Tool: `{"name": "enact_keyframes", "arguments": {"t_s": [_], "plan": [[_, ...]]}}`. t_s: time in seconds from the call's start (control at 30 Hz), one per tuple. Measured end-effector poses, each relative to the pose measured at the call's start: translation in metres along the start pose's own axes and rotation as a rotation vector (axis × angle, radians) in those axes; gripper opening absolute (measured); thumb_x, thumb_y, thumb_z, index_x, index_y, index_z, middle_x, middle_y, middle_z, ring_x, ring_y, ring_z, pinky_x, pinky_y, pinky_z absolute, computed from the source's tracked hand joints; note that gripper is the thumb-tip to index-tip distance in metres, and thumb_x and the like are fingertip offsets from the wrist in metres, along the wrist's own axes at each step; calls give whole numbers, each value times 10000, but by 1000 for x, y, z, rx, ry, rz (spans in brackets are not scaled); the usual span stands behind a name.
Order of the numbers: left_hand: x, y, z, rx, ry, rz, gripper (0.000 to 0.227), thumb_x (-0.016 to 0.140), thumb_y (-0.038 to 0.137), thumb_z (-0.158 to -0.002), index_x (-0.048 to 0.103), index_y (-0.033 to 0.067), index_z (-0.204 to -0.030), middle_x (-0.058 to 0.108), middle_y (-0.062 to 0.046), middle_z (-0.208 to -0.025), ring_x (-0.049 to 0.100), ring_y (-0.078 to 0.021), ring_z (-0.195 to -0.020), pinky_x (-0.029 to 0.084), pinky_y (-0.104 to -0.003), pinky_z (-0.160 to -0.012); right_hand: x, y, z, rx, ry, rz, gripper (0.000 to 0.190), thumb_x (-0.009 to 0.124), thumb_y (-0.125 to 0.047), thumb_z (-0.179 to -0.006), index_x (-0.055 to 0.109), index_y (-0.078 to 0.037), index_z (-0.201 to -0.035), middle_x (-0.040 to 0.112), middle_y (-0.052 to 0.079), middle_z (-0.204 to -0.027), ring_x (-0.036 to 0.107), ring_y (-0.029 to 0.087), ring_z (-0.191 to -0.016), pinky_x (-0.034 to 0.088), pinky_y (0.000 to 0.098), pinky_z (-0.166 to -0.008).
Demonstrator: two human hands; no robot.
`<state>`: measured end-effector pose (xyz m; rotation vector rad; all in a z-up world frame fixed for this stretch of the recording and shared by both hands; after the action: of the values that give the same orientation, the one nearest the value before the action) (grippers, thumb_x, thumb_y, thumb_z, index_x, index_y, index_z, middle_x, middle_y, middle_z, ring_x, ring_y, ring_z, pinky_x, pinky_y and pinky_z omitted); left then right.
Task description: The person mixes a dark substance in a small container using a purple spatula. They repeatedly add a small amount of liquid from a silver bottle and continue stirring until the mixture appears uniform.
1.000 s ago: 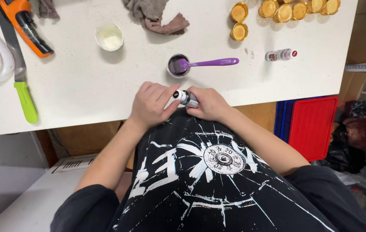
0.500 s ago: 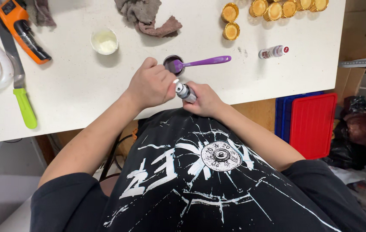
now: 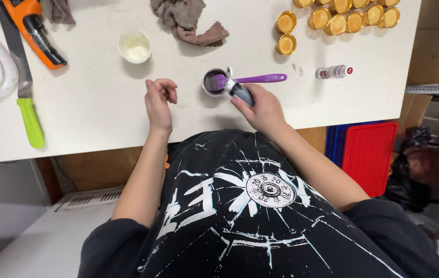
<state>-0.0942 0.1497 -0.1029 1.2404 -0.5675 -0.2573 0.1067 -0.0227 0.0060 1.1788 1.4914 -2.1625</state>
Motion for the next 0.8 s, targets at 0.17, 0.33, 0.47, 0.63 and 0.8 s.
{"name": "enact_keyframes", "arguments": {"t_s": [0.17, 0.33, 0.47, 0.63, 0.8], "plan": [[-17, -2, 16, -23, 40, 14, 656, 249, 553, -1119, 613, 34, -952, 524, -12, -729, 485, -123, -699, 402, -279, -687, -4, -16, -9, -45, 2, 295, 377, 780, -382, -912, 709, -114, -1168, 719, 86, -972, 697, 318, -857, 537, 438, -712], [-13, -1, 14, -2, 51, 53, 618, 293, 524, -1127, 616, 27, -951, 520, -9, -720, 481, -114, -682, 402, -272, -661, -5, -22, -16, -72, -8, 350, 372, 780, -386, -907, 707, -114, -1150, 710, 78, -973, 692, 307, -874, 535, 434, -716], [-12, -2, 13, 21, 40, 34, 611, 293, 511, -1131, 623, 27, -956, 522, -4, -721, 482, -103, -677, 403, -261, -657, -4, -20, -18, -74, -31, 412, 364, 786, -397, -910, 711, -109, -1122, 691, 82, -922, 677, 315, -857, 522, 448, -704], [-11, -3, 12, 24, 31, 40, 607, 294, 517, -1133, 619, 34, -962, 516, 1, -718, 471, -97, -677, 393, -258, -661, -4, -20, -21, -76, -47, 419, 356, 782, -402, -918, 712, -112, -1110, 684, 72, -902, 674, 306, -827, 517, 442, -682], [-9, -6, 12, 21, 23, 34, 609, 293, 520, -1133, 622, 37, -961, 507, 7, -711, 464, -93, -677, 388, -259, -665, -6, -23, -21, -81, -39, 403, 345, 786, -396, -915, 715, -116, -1103, 687, 66, -895, 676, 295, -806, 518, 430, -668]]}}
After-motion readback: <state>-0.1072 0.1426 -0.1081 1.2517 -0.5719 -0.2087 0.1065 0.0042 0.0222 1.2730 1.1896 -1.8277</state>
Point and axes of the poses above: each hand's wrist, its own z-axis away from the middle knuckle, its own x-axis out of the palm, y = z × x, the point moved 3 cm from there along -z, towards the middle knuckle
